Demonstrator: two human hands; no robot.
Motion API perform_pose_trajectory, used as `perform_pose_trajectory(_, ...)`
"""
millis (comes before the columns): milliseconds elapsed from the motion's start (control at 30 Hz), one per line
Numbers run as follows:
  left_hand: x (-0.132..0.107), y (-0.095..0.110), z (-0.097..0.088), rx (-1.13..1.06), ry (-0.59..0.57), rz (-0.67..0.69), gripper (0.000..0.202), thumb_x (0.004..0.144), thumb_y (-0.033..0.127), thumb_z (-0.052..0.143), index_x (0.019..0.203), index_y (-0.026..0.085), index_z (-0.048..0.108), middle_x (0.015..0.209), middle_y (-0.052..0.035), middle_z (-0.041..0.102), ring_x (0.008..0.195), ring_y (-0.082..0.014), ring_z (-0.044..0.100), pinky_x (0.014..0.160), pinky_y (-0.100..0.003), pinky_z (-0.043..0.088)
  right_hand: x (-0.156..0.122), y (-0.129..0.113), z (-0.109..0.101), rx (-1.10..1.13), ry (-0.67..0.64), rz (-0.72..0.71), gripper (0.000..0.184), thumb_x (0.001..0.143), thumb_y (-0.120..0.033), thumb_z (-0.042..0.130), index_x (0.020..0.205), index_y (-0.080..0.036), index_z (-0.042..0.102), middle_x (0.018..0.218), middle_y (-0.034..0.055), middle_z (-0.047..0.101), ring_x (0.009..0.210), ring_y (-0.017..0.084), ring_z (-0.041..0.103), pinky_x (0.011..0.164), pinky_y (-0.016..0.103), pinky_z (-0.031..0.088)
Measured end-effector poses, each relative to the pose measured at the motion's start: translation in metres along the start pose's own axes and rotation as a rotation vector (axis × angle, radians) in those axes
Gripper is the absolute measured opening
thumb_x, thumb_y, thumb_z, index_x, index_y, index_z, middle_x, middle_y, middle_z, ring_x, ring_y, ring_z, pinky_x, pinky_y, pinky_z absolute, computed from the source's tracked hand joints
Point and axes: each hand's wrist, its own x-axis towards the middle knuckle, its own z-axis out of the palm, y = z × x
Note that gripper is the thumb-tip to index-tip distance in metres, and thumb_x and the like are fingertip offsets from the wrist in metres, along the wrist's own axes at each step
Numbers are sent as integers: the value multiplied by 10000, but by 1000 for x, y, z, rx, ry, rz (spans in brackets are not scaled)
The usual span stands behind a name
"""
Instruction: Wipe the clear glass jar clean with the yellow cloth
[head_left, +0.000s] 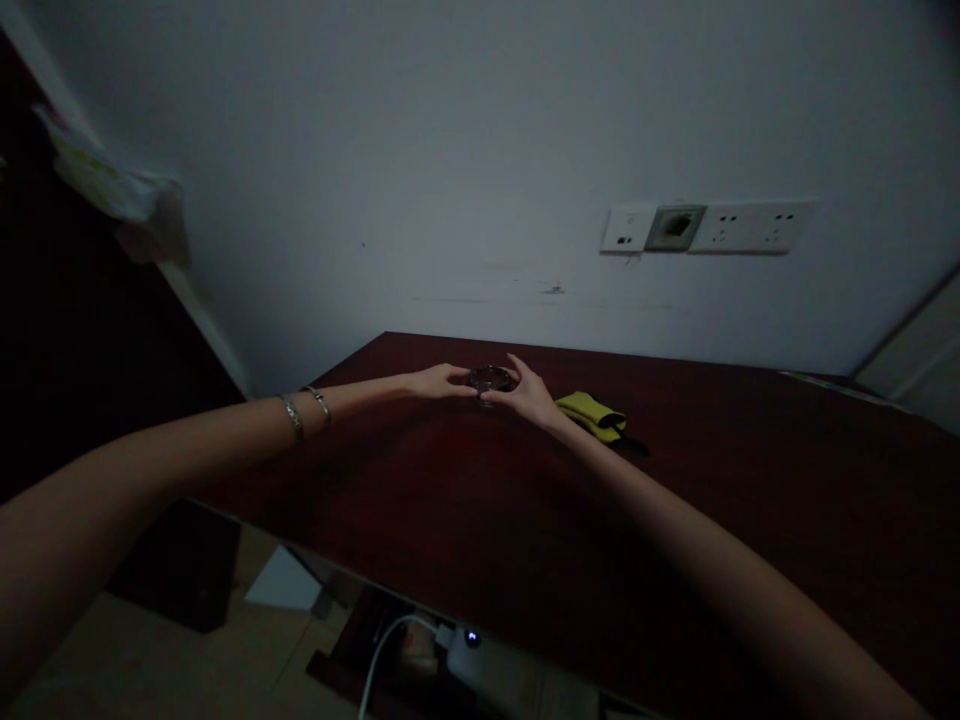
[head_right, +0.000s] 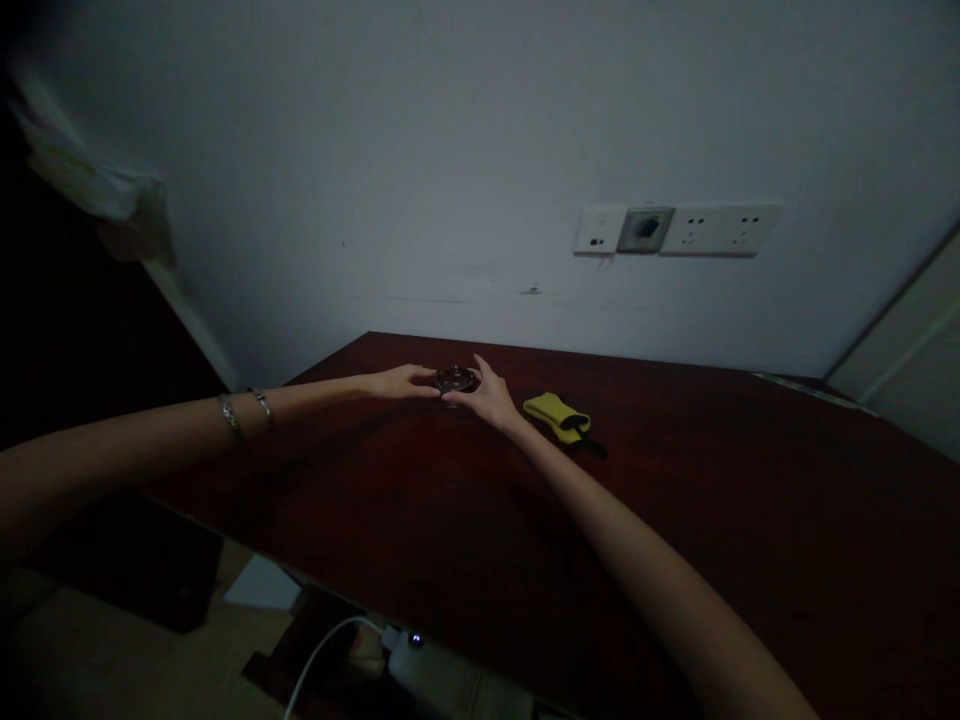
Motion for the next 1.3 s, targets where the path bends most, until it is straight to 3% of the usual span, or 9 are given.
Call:
perform_pose_trajectory(367, -18, -29, 14, 24, 15, -26, 468, 819, 447, 575, 1218, 203, 593, 1221, -66, 641, 1084, -224, 564, 955, -320, 362, -15, -1, 24, -12, -35, 0, 1020, 559, -394, 824, 1420, -178, 323, 1279, 140, 603, 1211, 262, 555, 1078, 436, 359)
perform_pose_trajectory(667, -33, -38, 23, 61, 27, -52, 463, 808, 464, 583, 1186, 201, 624, 1152, -62, 663, 1025, -226, 576, 872, -274, 394, -18, 16, 44, 9, -69, 19, 1041, 547, -392, 829, 1428, -212, 305, 1309, 131, 581, 1221, 259, 546, 1072, 440, 370)
perform_pose_trajectory(1167, -38, -41, 30, 105, -1, -46, 453, 837, 457, 556, 1204, 197, 605, 1179, -66, 644, 1016, -217, 592, 883, -271, 410, -23, 25, 51, 7, -87, 30, 1059, 548, -418, 827, 1431, -179, 294, 1307, 168, 575, 1229, 263, 538, 1065, 447, 373)
perform_pose_trajectory(1300, -37, -43, 31, 144, -11, -86, 487, 842, 478, 541, 1237, 196, 580, 1232, -84, 620, 1110, -252, 556, 971, -329, 375, -24, 24, 52, 6, -91, 36, 1050, 558, -408, 825, 1433, -183, 289, 1318, 167, 566, 1226, 260, 542, 1063, 442, 379)
